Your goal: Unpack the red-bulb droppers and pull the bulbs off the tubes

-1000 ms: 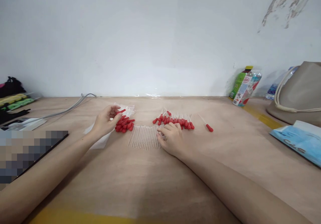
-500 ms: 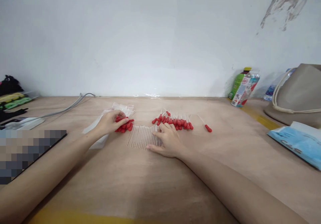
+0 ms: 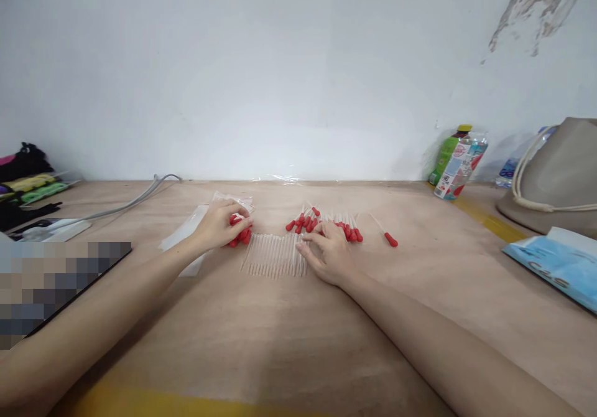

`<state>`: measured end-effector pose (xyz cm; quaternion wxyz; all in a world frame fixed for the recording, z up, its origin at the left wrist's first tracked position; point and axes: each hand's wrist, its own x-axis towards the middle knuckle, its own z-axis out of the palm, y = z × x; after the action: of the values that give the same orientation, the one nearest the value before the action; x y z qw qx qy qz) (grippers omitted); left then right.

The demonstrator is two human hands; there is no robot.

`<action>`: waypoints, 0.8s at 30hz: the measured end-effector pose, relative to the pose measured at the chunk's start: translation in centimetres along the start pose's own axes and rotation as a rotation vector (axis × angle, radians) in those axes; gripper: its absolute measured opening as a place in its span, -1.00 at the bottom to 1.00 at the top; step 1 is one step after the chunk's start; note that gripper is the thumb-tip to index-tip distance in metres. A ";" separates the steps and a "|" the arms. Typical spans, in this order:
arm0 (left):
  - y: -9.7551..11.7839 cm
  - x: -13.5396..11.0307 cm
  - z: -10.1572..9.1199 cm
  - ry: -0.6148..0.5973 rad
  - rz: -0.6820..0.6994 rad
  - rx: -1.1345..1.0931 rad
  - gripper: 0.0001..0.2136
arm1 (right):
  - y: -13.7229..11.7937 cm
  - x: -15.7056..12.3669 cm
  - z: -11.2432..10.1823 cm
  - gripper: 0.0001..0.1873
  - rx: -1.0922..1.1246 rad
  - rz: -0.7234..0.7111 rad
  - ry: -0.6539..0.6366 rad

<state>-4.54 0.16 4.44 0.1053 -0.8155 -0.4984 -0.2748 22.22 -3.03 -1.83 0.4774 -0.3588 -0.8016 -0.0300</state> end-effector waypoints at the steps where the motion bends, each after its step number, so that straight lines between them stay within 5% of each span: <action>1: 0.8 0.5 0.3 -0.042 0.020 0.002 -0.81 | 0.3 0.0 -0.1 -0.80 -0.007 0.012 0.008; 5: 4.0 2.7 2.1 -0.242 -0.068 0.037 -0.81 | 0.8 -0.2 -0.4 -0.80 -0.042 0.030 0.010; 12: 6.6 4.6 4.8 -0.376 -0.183 0.020 -0.79 | 0.6 -0.2 -0.5 -0.80 -0.076 0.026 0.020; 18: 7.0 4.5 5.3 -0.320 -0.193 -0.016 -0.82 | 0.6 -0.1 -0.5 -0.80 -0.087 0.015 0.019; 24: 6.1 3.6 2.8 -0.209 -0.213 -0.048 -0.79 | 0.6 -0.1 -0.5 -0.80 -0.078 0.022 0.027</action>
<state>3.02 1.18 4.80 0.0033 -0.7843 -0.5838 -0.2098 23.00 -2.82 -1.77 0.4742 -0.3856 -0.7891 -0.0609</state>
